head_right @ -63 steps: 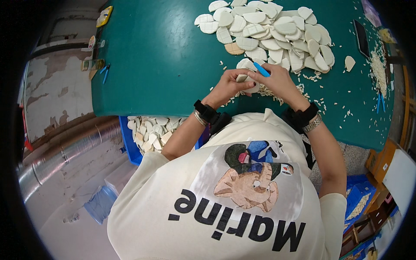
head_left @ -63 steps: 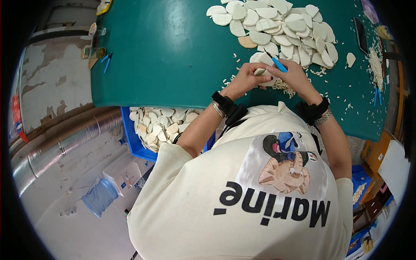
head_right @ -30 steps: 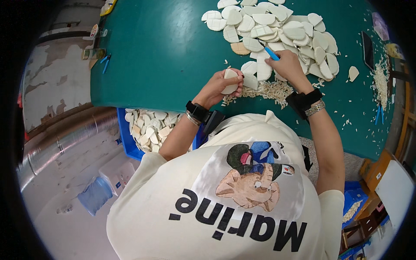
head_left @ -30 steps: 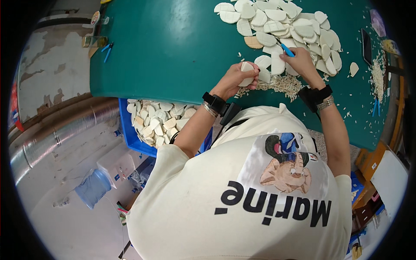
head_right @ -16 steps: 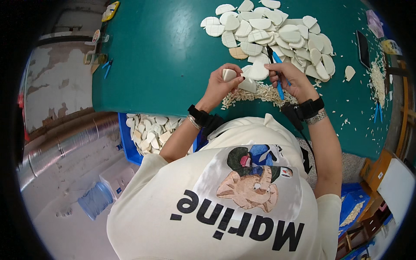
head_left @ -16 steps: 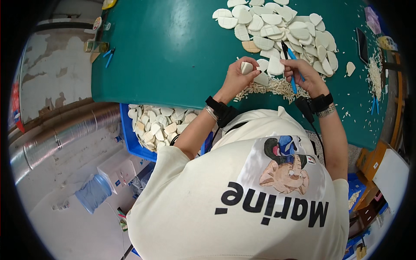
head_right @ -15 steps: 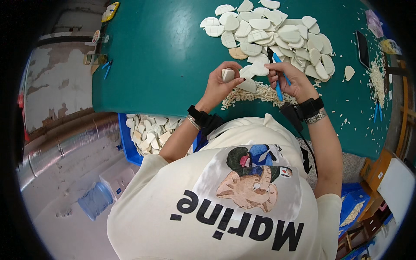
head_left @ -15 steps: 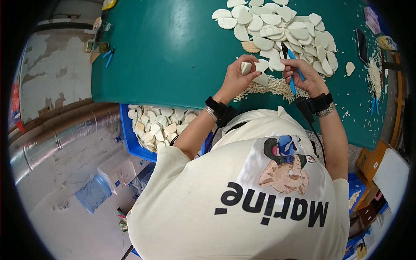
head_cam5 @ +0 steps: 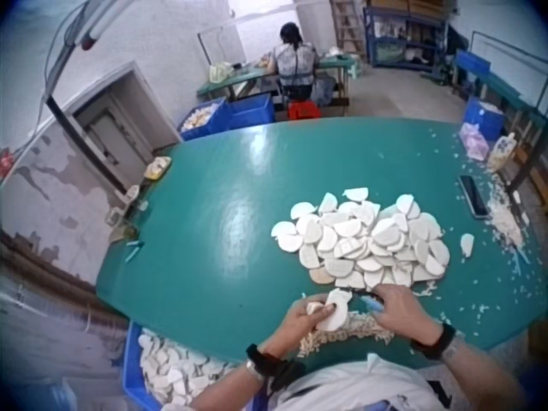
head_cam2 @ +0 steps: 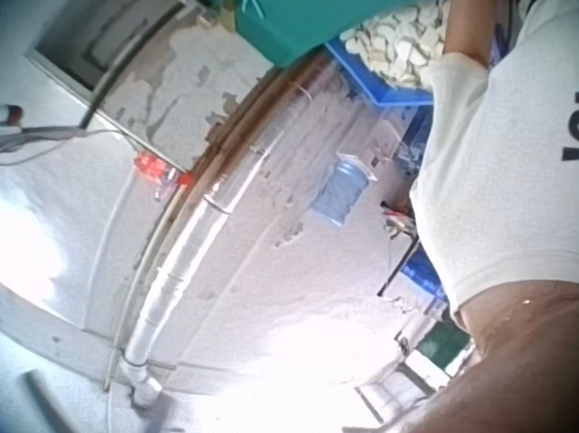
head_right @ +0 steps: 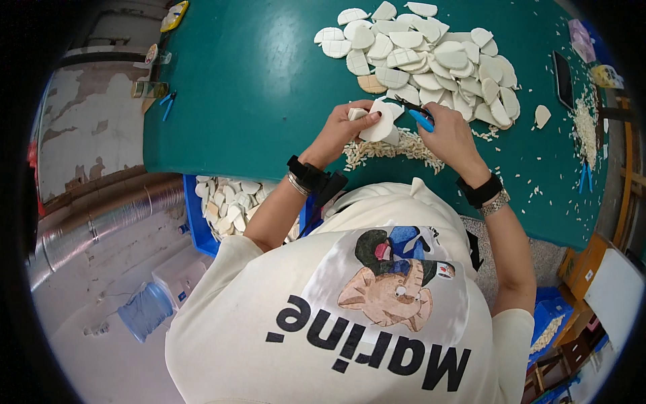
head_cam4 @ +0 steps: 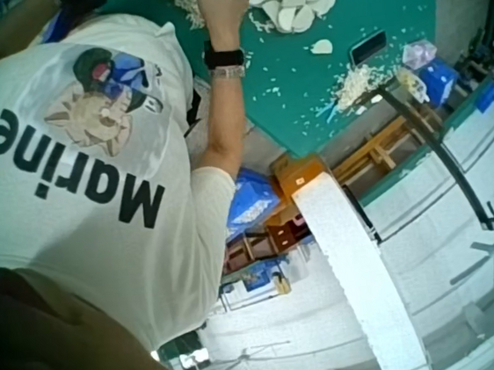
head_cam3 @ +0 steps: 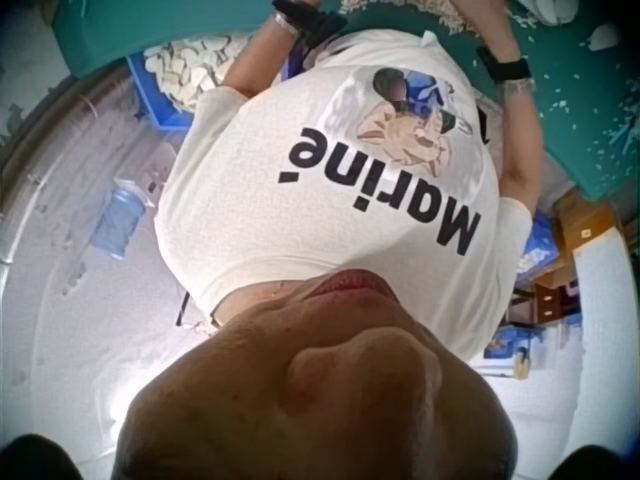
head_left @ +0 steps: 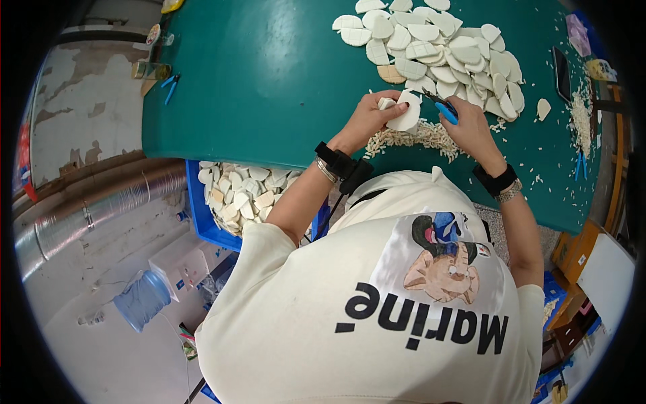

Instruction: Trimming the edges of circular white plastic parts using a hand tool to remove excess material.

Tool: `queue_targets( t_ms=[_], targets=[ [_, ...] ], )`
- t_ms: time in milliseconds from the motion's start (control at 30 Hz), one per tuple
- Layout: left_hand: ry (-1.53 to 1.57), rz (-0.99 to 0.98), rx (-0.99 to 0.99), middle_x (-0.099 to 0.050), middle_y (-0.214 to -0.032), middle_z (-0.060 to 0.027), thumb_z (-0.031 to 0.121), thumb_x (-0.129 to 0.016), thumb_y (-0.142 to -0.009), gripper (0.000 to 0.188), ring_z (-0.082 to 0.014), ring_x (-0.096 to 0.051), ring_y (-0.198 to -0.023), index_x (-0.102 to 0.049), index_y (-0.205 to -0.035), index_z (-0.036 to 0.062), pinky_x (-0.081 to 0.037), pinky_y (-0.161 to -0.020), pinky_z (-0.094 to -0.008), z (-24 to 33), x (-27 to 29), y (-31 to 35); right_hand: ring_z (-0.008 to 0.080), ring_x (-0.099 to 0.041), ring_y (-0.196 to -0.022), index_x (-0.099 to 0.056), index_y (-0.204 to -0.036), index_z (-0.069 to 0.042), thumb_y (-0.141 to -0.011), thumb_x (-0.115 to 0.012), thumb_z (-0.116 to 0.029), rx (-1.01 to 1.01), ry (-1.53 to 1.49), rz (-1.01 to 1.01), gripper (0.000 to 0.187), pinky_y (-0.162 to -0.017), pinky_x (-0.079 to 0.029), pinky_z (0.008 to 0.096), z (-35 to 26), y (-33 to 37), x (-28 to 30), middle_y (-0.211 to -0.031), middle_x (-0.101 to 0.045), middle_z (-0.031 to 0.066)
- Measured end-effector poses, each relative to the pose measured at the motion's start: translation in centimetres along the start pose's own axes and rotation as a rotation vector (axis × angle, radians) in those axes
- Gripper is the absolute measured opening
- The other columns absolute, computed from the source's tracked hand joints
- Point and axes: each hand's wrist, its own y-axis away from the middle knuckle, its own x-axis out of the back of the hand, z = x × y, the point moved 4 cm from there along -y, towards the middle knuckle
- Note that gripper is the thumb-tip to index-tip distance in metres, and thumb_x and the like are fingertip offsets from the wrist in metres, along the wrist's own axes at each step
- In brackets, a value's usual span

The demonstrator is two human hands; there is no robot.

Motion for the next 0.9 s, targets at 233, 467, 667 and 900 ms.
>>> queue_targets(
  t_ms=[233,467,667,900],
  targets=[
    [-0.056,0.005,-0.056,-0.065,-0.09,0.003,0.031,-0.067,-0.088,0.034,-0.0023,-0.056,-0.073,-0.062,-0.115,0.0103,-0.04,-0.055,-0.0173,0.3,-0.1,0.2,0.0382,-0.061,-0.072,-0.063,-0.09,0.002,-0.077,-0.06,-0.015,-0.005,-0.016,-0.08,0.022,-0.064,-0.047,0.0451,-1.0,0.6,0.5,-0.077,-0.063,0.0222],
    [-0.074,-0.071,-0.104,-0.065,-0.093,0.0022,0.031,-0.067,-0.088,0.04,-0.0036,-0.057,-0.079,-0.06,-0.12,0.0083,-0.044,-0.062,-0.0189,0.4,-0.6,0.3,0.0382,-0.06,-0.074,-0.062,-0.089,0.003,-0.075,-0.058,-0.011,0.01,-0.037,-0.1,0.021,-0.067,-0.046,0.0461,-1.8,0.3,0.6,-0.08,-0.063,0.0215],
    [-0.086,-0.115,-0.166,-0.065,-0.1,-0.0009,0.025,-0.067,-0.088,0.04,-0.0077,-0.058,-0.088,-0.058,-0.123,0.0082,-0.049,-0.075,-0.0229,0.8,-1.0,0.1,0.0369,-0.06,-0.077,-0.062,-0.09,0.003,-0.073,-0.058,-0.01,0.026,-0.002,-0.112,0.022,-0.069,-0.047,0.0456,-2.1,0.3,1.0,-0.082,-0.063,0.0206],
    [-0.101,-0.138,-0.19,-0.065,-0.102,-0.0016,0.019,-0.067,-0.088,0.038,-0.0081,-0.057,-0.091,-0.059,-0.124,0.0092,-0.048,-0.08,-0.0244,0.7,-1.1,-0.1,0.0363,-0.061,-0.076,-0.062,-0.09,0.002,-0.073,-0.058,-0.007,0.089,0.068,-0.079,0.02,-0.068,-0.047,0.0458,-2.0,0.5,1.2,-0.08,-0.063,0.0193]
  ],
)
